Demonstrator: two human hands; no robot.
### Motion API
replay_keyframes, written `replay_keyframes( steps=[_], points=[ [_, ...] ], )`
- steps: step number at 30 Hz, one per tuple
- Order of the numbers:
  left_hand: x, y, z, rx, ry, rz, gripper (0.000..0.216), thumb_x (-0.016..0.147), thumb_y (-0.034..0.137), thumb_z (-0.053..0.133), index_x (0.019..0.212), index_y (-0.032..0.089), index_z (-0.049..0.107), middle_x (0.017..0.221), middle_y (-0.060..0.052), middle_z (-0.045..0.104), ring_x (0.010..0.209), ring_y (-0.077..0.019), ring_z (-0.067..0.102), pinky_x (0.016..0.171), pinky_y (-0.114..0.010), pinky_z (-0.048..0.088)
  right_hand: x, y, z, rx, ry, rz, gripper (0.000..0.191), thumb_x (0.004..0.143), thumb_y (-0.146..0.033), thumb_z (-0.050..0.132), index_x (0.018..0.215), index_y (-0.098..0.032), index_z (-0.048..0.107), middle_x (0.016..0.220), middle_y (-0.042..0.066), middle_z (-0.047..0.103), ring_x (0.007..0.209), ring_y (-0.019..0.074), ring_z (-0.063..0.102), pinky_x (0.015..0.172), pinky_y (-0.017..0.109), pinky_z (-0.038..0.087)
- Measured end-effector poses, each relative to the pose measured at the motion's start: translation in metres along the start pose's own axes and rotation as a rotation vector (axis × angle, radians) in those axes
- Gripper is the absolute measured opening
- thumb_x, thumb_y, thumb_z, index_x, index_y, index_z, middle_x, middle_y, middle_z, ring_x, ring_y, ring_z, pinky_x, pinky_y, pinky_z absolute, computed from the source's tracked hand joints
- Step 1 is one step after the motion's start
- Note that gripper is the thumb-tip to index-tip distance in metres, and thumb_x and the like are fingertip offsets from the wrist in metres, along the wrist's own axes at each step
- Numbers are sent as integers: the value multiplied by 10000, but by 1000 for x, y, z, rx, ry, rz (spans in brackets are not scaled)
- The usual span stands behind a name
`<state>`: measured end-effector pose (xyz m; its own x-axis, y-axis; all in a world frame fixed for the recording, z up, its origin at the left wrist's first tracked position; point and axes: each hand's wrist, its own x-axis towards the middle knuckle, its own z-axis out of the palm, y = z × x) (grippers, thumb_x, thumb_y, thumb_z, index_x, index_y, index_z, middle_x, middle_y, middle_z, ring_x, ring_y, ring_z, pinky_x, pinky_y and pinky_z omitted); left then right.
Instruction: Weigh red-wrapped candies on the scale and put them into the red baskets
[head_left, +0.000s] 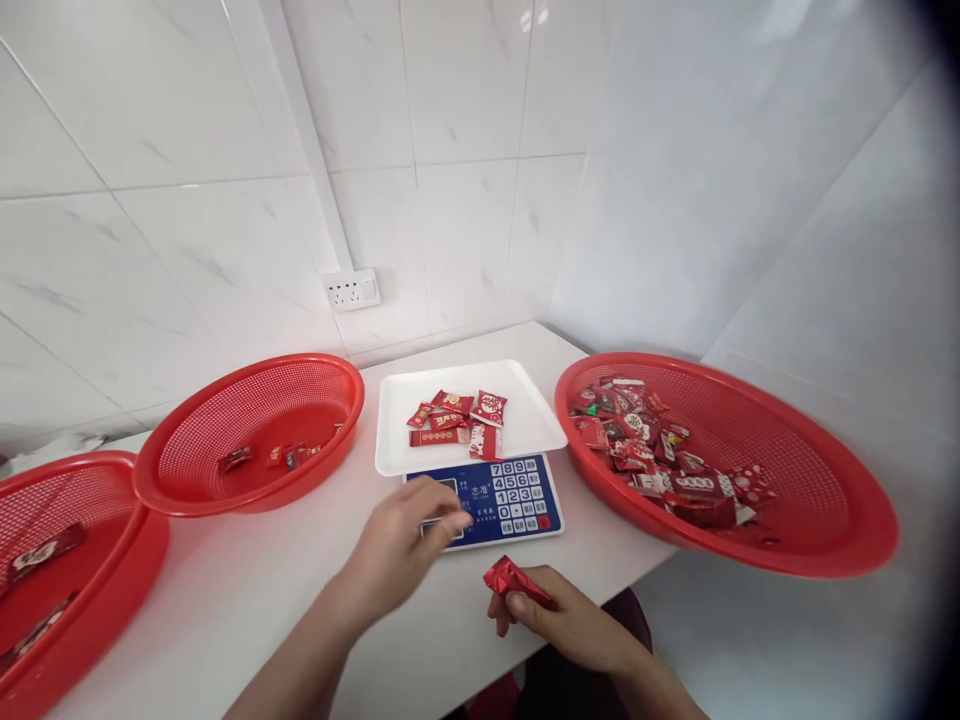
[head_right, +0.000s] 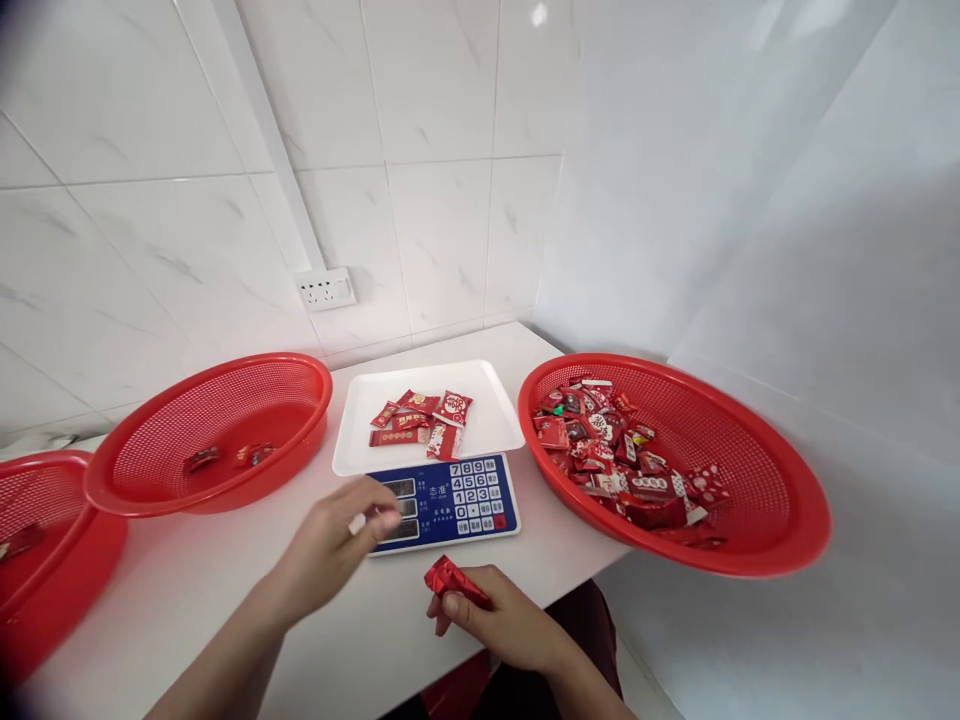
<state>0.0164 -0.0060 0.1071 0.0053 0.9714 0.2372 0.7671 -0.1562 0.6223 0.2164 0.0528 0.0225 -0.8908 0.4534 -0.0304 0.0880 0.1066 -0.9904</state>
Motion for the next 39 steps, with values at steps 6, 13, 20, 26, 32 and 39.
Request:
replay_keyframes(
  steps=[6,13,20,26,32,39],
  points=[
    [-36,-38,-26,235,255,-337,251,837,438,428,885,240,574,932,-28,633,822,-181,595,615,-248,476,5,34,1,73,89,60,423,830,-510,435,842,-125,611,725,58,607,656,155,538,635,282,438],
    [-94,-22,-13,353,331,-591,280,826,470,420,929,262,577,1009,-17,624,803,-179,619,549,-237,483,-3,38,0,-105,61,-15,401,846,-477,419,848,-133,626,774,69,621,711,176,555,671,290,438],
    [-102,-8,-13,511,398,-624,372,836,451,412,1137,244,486,1208,-64,533,1080,-244,516,817,-363,479,-6,36,2,-275,1,-117,348,852,-424,428,850,-145,637,817,77,642,757,184,586,696,274,440],
    [-118,-14,-14,580,411,-574,443,841,434,418,1222,208,432,1278,-99,467,1206,-249,402,961,-422,382,-8,39,3,-238,6,-130,354,844,-437,435,886,-149,635,863,81,667,794,201,611,727,288,461],
    [-117,-37,-34,639,332,-529,499,845,453,407,1259,175,411,1352,-128,402,1277,-276,312,988,-448,347,-9,42,9,-265,128,-112,366,830,-447,445,918,-153,645,879,93,680,810,225,624,745,323,478],
    [-80,-93,-56,823,249,-342,535,852,411,416,1326,170,359,1393,-116,371,1323,-302,210,1040,-509,221,-2,50,21,-466,344,-111,370,822,-437,440,964,-162,643,894,104,684,835,238,626,752,344,488]
  ],
)
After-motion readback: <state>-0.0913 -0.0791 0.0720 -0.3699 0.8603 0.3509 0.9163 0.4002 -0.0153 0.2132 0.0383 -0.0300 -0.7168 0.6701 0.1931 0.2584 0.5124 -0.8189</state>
